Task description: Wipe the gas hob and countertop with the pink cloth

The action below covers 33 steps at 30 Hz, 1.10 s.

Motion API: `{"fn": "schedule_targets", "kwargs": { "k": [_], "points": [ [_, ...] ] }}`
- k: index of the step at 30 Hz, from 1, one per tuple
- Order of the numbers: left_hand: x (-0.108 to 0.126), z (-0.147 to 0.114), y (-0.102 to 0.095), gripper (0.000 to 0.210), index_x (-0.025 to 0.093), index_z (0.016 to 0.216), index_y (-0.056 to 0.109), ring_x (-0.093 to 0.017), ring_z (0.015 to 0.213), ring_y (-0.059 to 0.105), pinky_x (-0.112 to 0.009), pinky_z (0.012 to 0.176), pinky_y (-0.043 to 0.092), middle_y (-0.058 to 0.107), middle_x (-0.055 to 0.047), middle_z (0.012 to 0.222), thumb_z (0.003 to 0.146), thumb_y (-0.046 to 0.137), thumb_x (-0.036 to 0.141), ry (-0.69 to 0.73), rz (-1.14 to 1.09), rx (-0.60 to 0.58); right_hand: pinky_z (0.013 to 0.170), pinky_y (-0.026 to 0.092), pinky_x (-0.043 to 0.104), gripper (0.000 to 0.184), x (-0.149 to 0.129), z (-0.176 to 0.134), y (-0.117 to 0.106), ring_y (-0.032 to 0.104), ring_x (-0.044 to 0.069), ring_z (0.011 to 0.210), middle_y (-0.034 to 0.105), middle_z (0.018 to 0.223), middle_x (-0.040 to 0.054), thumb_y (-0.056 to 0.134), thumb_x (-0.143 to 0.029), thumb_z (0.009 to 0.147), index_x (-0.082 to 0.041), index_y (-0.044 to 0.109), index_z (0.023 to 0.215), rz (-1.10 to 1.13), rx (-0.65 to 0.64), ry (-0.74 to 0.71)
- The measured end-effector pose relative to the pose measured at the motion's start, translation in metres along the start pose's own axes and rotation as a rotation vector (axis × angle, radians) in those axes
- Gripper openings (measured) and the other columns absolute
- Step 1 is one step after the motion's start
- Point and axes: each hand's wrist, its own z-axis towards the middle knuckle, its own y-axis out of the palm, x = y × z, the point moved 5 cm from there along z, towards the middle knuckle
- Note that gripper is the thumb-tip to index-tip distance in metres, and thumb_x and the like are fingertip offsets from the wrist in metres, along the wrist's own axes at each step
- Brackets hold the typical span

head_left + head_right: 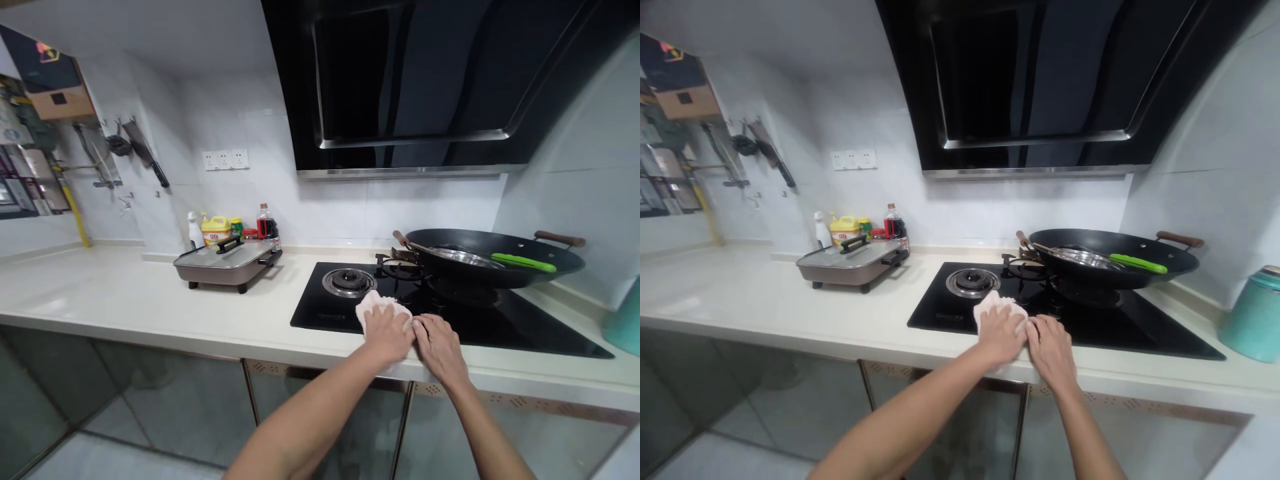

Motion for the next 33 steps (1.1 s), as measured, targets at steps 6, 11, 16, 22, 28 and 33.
{"fn": "schedule_targets", "kwargs": {
  "k": [6, 11, 16, 22, 28, 33],
  "points": [
    [0.004, -0.027, 0.0, 0.039, 0.033, 0.13, 0.07, -0.035, 0.135, 0.05, -0.059, 0.111, 0.04, 0.059, -0.005, 0.151, 0.1, 0.048, 0.046, 0.108, -0.048, 0.117, 0.101, 0.045, 0.049, 0.065, 0.019, 0.003, 0.0, 0.058, 0.031, 0.117, 0.066, 0.132, 0.0107, 0.022, -0.063, 0.104, -0.024, 0.071, 0.121, 0.086, 0.013, 0.15],
    [-0.046, -0.07, -0.025, 0.036, 0.033, 0.127, 0.074, -0.028, 0.134, 0.054, -0.051, 0.116, 0.038, 0.064, -0.004, 0.147, 0.099, 0.054, 0.043, 0.187, -0.063, 0.223, 0.098, 0.046, 0.048, 0.068, 0.022, 0.005, 0.003, 0.06, 0.031, 0.112, 0.067, 0.13, 0.0112, 0.019, -0.062, 0.104, -0.025, 0.073, 0.122, 0.023, -0.063, 0.164],
    [-0.128, -0.102, -0.066, 0.041, 0.031, 0.135, 0.07, -0.026, 0.141, 0.052, -0.049, 0.122, 0.035, 0.062, -0.005, 0.151, 0.099, 0.052, 0.038, -0.021, 0.011, 0.248, 0.096, 0.046, 0.049, 0.066, 0.012, 0.004, 0.0, 0.06, 0.032, 0.111, 0.069, 0.126, 0.0113, 0.02, -0.06, 0.105, -0.025, 0.074, 0.118, -0.068, -0.111, 0.148],
    [-0.192, -0.116, -0.096, 0.046, 0.028, 0.14, 0.066, -0.027, 0.143, 0.051, -0.048, 0.122, 0.034, 0.058, -0.008, 0.155, 0.1, 0.044, 0.037, -0.307, 0.081, 0.308, 0.099, 0.044, 0.052, 0.064, 0.0, 0.002, 0.001, 0.059, 0.033, 0.112, 0.07, 0.122, 0.0103, 0.023, -0.061, 0.105, -0.027, 0.075, 0.114, -0.13, -0.132, 0.091],
    [-0.171, -0.111, -0.088, 0.045, 0.029, 0.139, 0.066, -0.034, 0.134, 0.053, -0.053, 0.114, 0.038, 0.058, -0.01, 0.152, 0.099, 0.049, 0.04, -0.392, 0.179, 0.353, 0.097, 0.045, 0.055, 0.067, 0.002, 0.003, 0.005, 0.059, 0.034, 0.108, 0.07, 0.119, 0.0126, 0.023, -0.064, 0.104, -0.025, 0.076, 0.113, -0.161, -0.098, 0.083],
    [-0.129, -0.107, -0.064, 0.043, 0.029, 0.137, 0.066, -0.038, 0.132, 0.048, -0.058, 0.107, 0.04, 0.058, -0.01, 0.151, 0.098, 0.05, 0.037, -0.256, 0.168, 0.34, 0.098, 0.044, 0.056, 0.063, -0.006, 0.002, 0.007, 0.058, 0.035, 0.111, 0.069, 0.121, 0.0129, 0.027, -0.063, 0.104, -0.024, 0.076, 0.113, -0.189, -0.126, 0.064]
  ]
}}
